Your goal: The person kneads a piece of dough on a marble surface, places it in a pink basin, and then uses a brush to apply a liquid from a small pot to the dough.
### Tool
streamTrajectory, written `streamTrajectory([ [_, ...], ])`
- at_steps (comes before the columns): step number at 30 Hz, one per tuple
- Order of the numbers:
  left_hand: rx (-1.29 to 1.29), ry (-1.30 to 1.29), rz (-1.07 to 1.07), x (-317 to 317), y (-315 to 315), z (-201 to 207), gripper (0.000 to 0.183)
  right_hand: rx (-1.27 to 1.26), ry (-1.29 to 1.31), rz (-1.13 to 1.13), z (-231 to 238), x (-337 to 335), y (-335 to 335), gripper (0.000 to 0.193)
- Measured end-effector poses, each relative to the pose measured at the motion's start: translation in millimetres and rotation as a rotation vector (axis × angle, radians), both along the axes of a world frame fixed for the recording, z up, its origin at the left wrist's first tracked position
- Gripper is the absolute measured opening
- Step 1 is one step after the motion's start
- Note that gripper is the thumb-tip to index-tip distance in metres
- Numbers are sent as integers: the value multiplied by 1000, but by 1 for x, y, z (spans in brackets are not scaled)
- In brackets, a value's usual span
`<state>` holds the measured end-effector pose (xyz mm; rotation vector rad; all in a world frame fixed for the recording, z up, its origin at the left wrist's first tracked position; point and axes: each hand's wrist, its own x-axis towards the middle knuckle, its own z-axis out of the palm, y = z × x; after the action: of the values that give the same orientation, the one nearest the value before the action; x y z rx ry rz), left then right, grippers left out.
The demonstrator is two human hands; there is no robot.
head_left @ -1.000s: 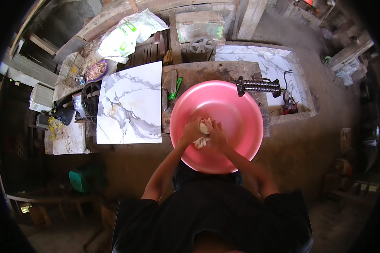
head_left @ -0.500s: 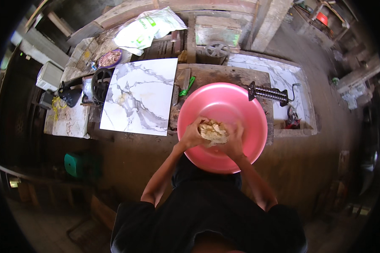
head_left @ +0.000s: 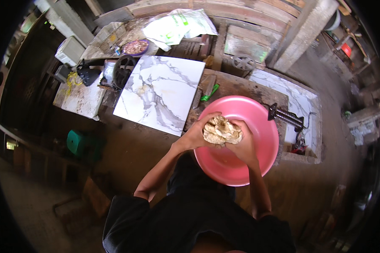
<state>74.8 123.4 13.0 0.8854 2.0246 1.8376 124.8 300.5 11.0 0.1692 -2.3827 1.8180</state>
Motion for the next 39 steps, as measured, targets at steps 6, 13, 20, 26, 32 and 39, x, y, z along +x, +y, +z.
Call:
streamTrajectory([
  [6,128,29,229,4,-28,-10,74,161,233,60,17,-29,-37,42],
  [13,-29,173,505,-26,-76,-27,74,292,414,203,11,-87,-87,39],
  [20,-116,31,458,-74,-120,-89,86,598,472,293,-46,-136,-127,47],
  [26,50,-262,368,-66,-113,-136,51,551,125,326,-95,-110,-120,37],
  [32,-184,-161,650,-55,-76,-121,37,615,-39,-70,-108,-82,-151,24],
  [39,-200,-228,716,-50,-78,-121,37,594,-66,-227,-107,-79,-161,12],
])
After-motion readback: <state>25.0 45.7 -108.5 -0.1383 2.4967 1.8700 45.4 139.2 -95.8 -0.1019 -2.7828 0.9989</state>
